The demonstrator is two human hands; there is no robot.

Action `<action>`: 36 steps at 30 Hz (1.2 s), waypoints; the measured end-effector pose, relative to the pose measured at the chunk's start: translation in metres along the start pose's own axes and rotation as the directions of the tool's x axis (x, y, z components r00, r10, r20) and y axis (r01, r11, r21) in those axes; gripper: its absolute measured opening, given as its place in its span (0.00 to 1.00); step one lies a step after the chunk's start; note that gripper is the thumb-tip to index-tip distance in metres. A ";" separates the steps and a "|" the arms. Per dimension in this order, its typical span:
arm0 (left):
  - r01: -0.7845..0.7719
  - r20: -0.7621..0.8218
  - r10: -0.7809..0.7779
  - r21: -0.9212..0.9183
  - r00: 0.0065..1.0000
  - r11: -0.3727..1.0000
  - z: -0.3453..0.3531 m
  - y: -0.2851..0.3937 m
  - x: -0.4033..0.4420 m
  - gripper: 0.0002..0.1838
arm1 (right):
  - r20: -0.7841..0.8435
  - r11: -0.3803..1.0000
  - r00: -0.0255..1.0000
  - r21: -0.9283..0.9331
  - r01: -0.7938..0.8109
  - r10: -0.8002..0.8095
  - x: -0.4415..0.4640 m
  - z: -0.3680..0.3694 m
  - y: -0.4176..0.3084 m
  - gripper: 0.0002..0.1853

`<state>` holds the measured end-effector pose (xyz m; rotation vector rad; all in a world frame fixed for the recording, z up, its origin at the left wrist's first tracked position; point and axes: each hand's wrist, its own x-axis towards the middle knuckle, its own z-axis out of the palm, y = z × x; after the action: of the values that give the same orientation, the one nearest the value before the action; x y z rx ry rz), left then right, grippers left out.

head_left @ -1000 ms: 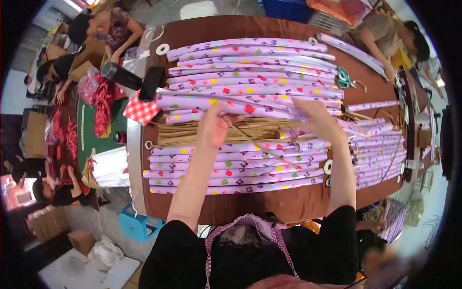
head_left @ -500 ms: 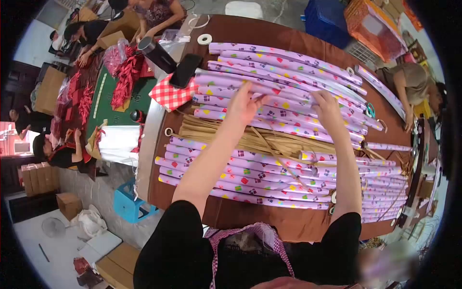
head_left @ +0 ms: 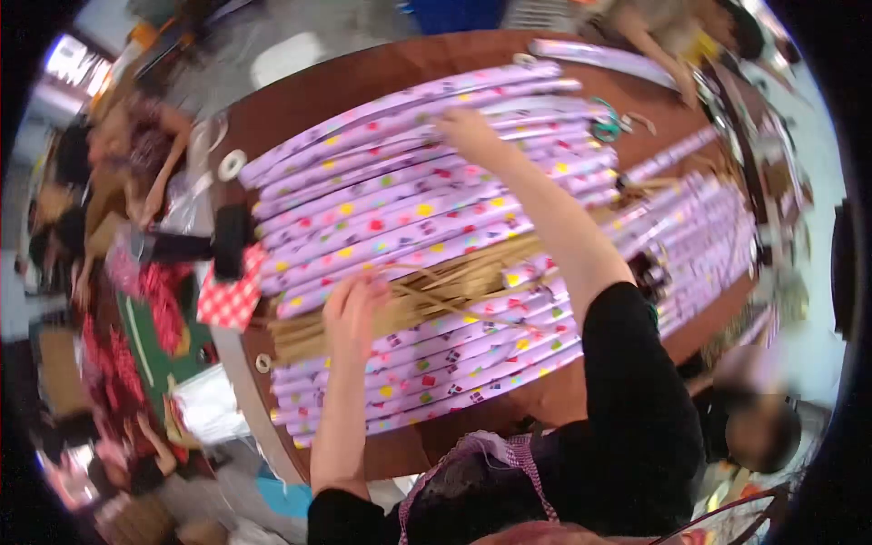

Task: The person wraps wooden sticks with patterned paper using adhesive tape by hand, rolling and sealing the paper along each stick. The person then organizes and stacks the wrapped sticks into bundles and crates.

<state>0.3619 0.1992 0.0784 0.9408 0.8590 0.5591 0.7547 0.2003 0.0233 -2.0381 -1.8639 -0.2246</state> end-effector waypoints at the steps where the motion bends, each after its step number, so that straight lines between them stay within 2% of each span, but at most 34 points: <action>1: -0.033 -0.015 0.035 0.089 0.999 0.995 -0.004 -0.004 -0.013 0.12 | 0.038 0.999 0.998 0.021 -0.041 0.040 -0.003 0.000 0.000 0.16; 2: -0.039 -0.024 0.042 0.117 0.999 0.992 -0.008 -0.010 -0.023 0.12 | 0.069 0.996 0.995 0.046 -0.075 0.071 -0.005 -0.001 -0.003 0.18; 3: -0.046 -0.042 0.053 0.144 0.998 0.989 -0.014 -0.014 -0.033 0.12 | 0.046 0.997 0.996 -0.005 -0.074 0.074 -0.008 -0.001 -0.006 0.21; 5: 0.056 -0.100 -0.042 0.132 0.994 0.990 -0.031 -0.033 -0.045 0.12 | 0.020 0.993 0.996 -0.070 -0.090 0.092 -0.011 -0.002 -0.009 0.24; 7: 0.095 -0.078 -0.084 0.161 0.993 0.982 -0.027 -0.029 -0.061 0.11 | 0.084 0.996 0.993 -0.031 -0.079 0.081 -0.012 -0.003 -0.010 0.28; 9: 0.131 -0.066 -0.120 0.190 0.991 0.973 -0.023 -0.033 -0.071 0.11 | 0.041 0.994 0.994 -0.047 -0.100 0.102 -0.012 -0.002 -0.011 0.29; 11: 0.105 -0.028 -0.103 0.061 0.994 0.993 -0.020 -0.043 -0.076 0.10 | -0.040 0.991 0.991 -0.029 -0.129 0.127 -0.013 0.002 -0.013 0.31; 15: 0.118 -0.058 -0.114 0.061 0.992 0.991 -0.008 -0.049 -0.082 0.10 | -0.087 0.993 0.990 -0.026 -0.114 0.112 -0.019 0.009 -0.009 0.30; 17: 0.159 -0.025 -0.157 0.098 0.987 0.982 0.000 -0.046 -0.085 0.11 | -0.142 0.993 0.986 -0.064 -0.098 0.089 -0.020 0.005 -0.011 0.28; 22: 0.162 0.028 -0.165 0.092 0.986 0.982 0.022 -0.049 -0.101 0.11 | -0.116 0.991 0.990 -0.096 -0.092 0.080 -0.030 -0.020 -0.027 0.28; 24: 0.166 0.080 -0.177 0.128 0.981 0.978 0.032 -0.053 -0.108 0.11 | -0.225 0.992 0.966 0.041 -0.118 0.124 -0.042 -0.035 -0.048 0.28; 25: 0.164 0.146 -0.190 0.171 0.971 0.972 0.033 -0.056 -0.110 0.11 | -0.229 0.992 0.966 0.055 -0.109 0.119 -0.050 -0.045 -0.060 0.28; 27: 0.186 0.159 -0.214 0.171 0.964 0.967 0.047 -0.061 -0.118 0.11 | -0.076 0.893 0.980 0.430 -0.134 0.184 -0.074 -0.069 -0.088 0.21; 29: 0.209 0.215 -0.249 0.192 0.944 0.959 0.064 -0.065 -0.127 0.11 | -0.061 0.746 0.977 0.656 -0.116 0.205 -0.113 -0.081 -0.124 0.17; 31: 0.228 0.255 -0.289 0.245 0.923 0.942 0.081 -0.064 -0.133 0.10 | -0.072 0.731 0.986 0.679 -0.061 0.149 -0.159 -0.099 -0.160 0.17; 32: 0.248 0.294 -0.335 0.296 0.895 0.922 0.091 -0.062 -0.138 0.10 | -0.056 0.688 0.983 0.722 -0.080 0.174 -0.182 -0.117 -0.177 0.18; 33: 0.212 0.323 -0.315 0.315 0.892 0.925 0.105 -0.058 -0.144 0.10 | -0.038 0.641 0.979 0.761 -0.101 0.199 -0.206 -0.136 -0.193 0.18; 35: 0.189 0.354 -0.320 0.358 0.879 0.915 0.123 -0.060 -0.152 0.10 | 0.080 0.568 0.941 0.779 -0.265 0.329 -0.268 -0.149 -0.220 0.19; 36: 0.168 0.384 -0.329 0.395 0.863 0.903 0.130 -0.064 -0.160 0.10 | 0.076 0.569 0.937 0.776 -0.271 0.342 -0.294 -0.162 -0.232 0.19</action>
<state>0.3846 -0.0108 0.1253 1.1988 0.6578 -0.0529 0.5141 -0.1191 0.1040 -1.6131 -1.1686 0.5189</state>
